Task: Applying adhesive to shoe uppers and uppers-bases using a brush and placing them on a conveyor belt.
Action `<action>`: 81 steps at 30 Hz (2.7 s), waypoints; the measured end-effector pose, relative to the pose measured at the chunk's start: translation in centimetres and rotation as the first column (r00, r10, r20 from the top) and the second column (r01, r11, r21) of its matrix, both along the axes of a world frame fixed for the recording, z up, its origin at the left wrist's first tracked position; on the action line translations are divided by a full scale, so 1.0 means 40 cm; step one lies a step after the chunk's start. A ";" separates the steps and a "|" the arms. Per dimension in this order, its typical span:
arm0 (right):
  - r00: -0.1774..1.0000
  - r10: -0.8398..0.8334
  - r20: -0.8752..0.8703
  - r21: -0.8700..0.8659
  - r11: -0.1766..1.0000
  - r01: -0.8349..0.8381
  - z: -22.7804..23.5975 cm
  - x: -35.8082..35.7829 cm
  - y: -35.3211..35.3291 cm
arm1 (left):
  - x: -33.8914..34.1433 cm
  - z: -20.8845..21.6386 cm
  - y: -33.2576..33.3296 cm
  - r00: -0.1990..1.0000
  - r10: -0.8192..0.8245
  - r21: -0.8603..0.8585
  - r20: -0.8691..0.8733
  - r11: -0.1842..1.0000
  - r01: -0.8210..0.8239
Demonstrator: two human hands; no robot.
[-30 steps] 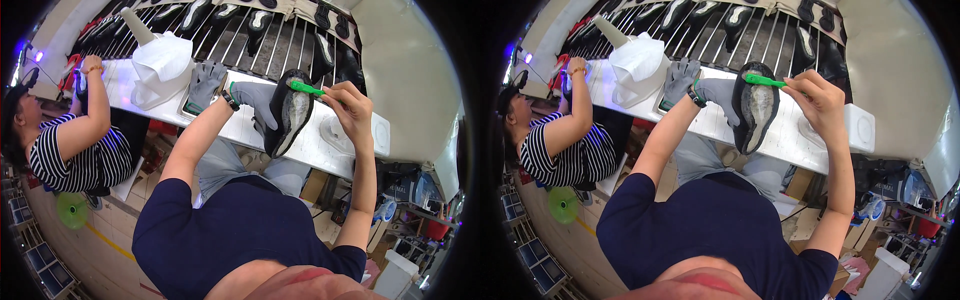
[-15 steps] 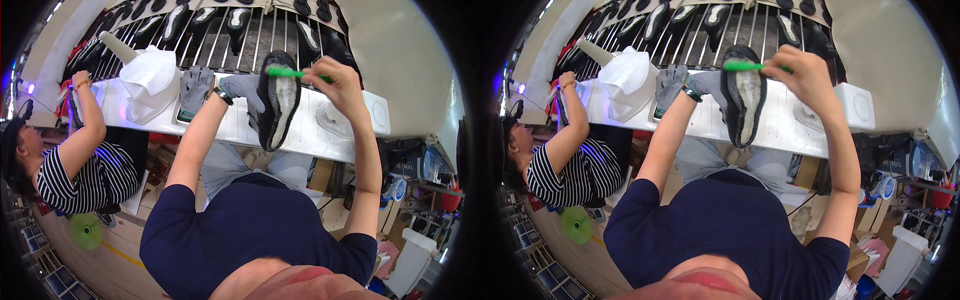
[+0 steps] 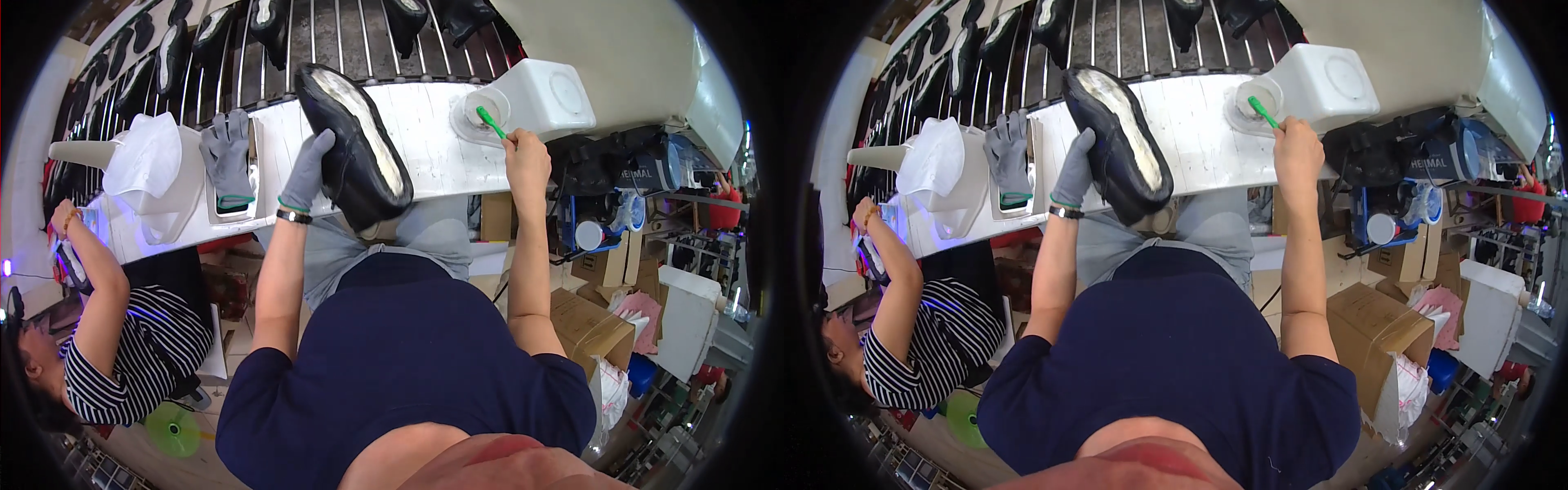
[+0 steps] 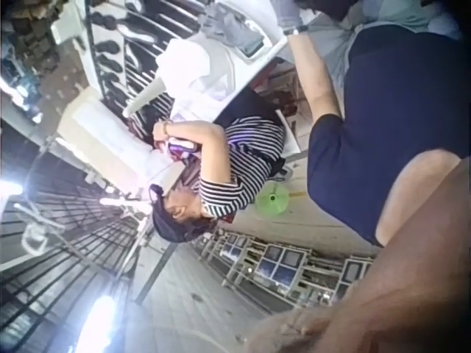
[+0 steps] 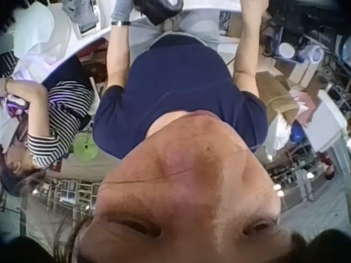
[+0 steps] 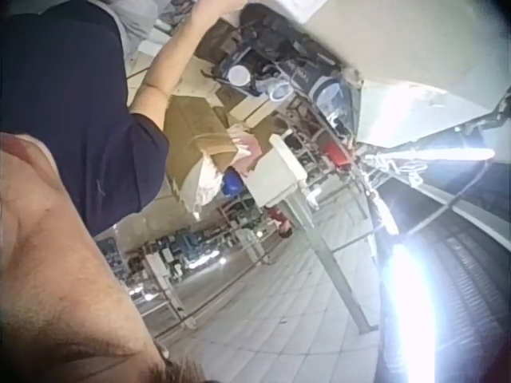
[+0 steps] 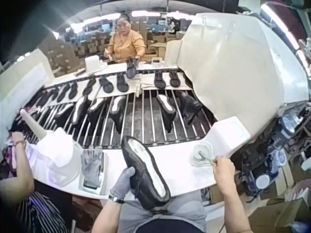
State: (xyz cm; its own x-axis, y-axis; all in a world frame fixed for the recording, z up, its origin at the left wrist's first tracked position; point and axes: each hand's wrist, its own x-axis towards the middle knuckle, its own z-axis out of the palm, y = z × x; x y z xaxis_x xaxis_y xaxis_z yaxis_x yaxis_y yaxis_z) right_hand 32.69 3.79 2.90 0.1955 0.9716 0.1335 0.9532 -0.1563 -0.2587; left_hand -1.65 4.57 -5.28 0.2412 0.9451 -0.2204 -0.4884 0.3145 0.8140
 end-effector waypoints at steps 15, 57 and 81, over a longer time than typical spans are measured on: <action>0.264 -0.173 -0.949 -0.159 0.984 0.074 -0.160 0.074 0.007 | 0.067 0.019 -0.124 0.858 0.102 -0.368 0.504 0.924 0.106; 0.486 0.700 -0.522 0.437 0.710 -0.553 0.239 -0.268 0.218 | 0.068 0.316 -0.126 0.821 0.182 0.339 -0.541 0.941 0.015; 0.182 0.751 -0.635 0.196 0.384 -0.902 0.235 -0.160 0.126 | 0.052 0.296 -0.132 0.932 0.074 0.157 -0.356 0.987 -0.018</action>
